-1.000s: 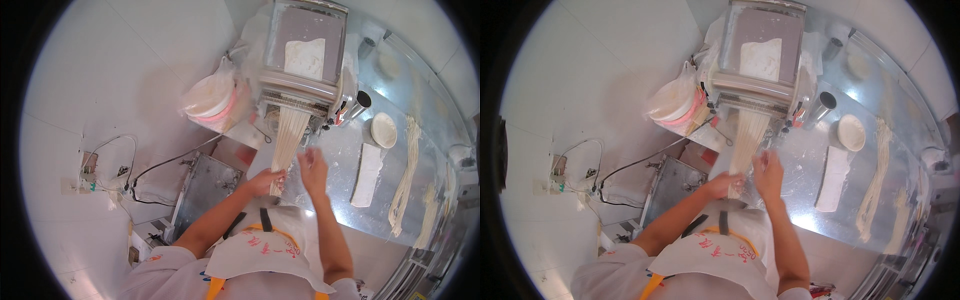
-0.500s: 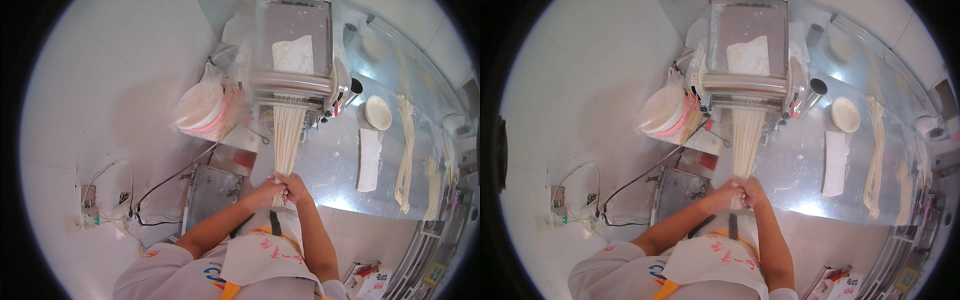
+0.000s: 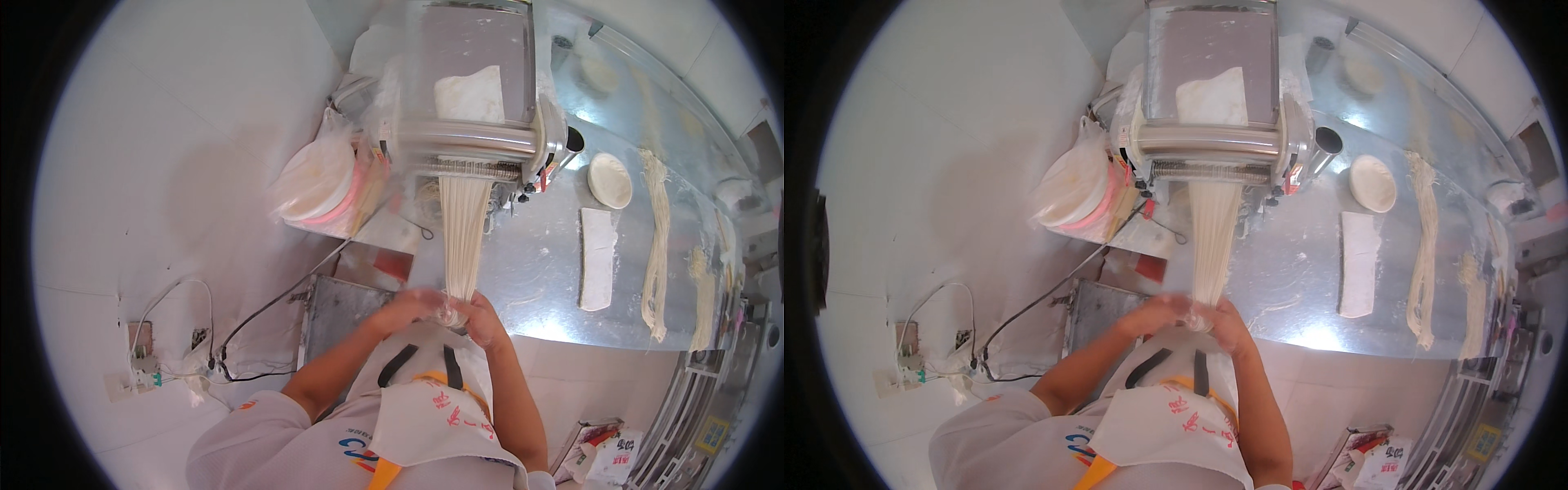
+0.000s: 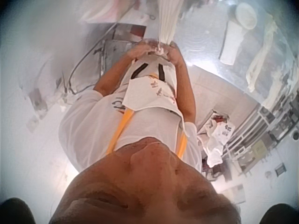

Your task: The person operates a noodle machine to cut sheets of dough into noodles. They feed flat dough pieces through the machine rollers, catch the resulting noodles as they emerge, and place the finished noodles onto the metal table, often dusting the area with flour.

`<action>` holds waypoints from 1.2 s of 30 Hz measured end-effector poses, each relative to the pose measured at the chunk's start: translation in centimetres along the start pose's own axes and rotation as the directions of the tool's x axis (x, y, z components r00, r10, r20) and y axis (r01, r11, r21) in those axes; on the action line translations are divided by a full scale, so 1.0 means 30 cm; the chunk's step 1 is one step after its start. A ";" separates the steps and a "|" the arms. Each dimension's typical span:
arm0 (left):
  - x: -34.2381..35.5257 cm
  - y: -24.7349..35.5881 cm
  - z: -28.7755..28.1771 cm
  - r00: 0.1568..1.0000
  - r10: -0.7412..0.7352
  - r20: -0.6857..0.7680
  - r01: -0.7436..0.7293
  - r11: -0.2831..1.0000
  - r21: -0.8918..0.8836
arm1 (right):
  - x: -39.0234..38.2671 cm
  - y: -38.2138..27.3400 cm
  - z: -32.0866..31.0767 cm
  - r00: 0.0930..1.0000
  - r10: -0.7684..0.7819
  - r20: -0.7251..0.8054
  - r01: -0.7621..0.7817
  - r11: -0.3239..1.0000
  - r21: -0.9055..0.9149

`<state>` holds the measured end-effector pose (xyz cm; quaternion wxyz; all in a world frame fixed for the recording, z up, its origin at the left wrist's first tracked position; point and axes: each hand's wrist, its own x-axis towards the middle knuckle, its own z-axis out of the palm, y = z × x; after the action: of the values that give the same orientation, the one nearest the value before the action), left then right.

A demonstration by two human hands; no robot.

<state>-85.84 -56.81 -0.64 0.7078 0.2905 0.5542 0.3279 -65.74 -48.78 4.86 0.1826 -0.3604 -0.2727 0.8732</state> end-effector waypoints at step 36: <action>0.482 1.360 -0.154 0.563 0.826 0.001 -0.294 0.199 0.935 | -0.122 0.064 -0.127 0.980 0.196 0.041 -0.171 0.926 -0.337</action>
<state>-93.67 -20.08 21.36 0.0958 0.6935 0.6435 0.3096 -60.74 -50.87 3.38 0.0268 -0.3773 -0.3872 0.8408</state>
